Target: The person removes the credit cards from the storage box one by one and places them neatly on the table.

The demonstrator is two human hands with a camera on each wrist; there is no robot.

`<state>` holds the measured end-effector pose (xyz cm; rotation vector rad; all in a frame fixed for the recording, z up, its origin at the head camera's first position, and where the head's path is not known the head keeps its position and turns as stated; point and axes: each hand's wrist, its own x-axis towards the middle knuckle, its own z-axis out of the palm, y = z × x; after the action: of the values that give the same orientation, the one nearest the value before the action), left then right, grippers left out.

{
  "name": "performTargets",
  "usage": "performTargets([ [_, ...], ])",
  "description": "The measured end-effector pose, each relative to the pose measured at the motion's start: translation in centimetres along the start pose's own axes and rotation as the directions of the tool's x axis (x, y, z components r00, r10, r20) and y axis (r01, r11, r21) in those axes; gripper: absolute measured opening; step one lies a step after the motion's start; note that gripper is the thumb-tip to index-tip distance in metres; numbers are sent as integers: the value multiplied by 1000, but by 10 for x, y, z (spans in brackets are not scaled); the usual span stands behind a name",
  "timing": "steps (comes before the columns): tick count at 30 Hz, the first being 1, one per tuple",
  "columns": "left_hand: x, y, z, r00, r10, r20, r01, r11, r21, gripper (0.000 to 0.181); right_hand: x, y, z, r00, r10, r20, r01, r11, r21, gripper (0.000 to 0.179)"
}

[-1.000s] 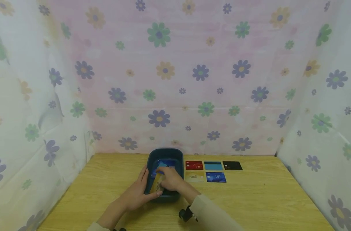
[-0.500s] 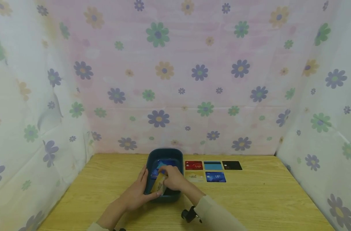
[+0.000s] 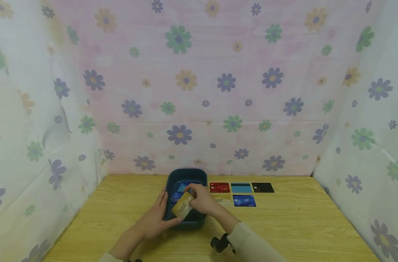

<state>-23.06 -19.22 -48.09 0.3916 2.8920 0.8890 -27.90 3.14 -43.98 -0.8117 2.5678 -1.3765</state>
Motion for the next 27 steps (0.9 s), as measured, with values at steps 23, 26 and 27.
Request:
performTargets([
  [23,-1,-1,2,1000,-7,-9,8,1000,11,122,-12,6,-20,999,22,-43,-18,995,94,41],
  [26,0,0,1,1000,-11,-12,11,1000,11,121,-14,6,-23,998,29,-54,-24,995,92,39],
  [27,0,0,1,1000,-11,-15,11,1000,7,121,-15,6,-24,998,33,-60,-27,996,90,39],
])
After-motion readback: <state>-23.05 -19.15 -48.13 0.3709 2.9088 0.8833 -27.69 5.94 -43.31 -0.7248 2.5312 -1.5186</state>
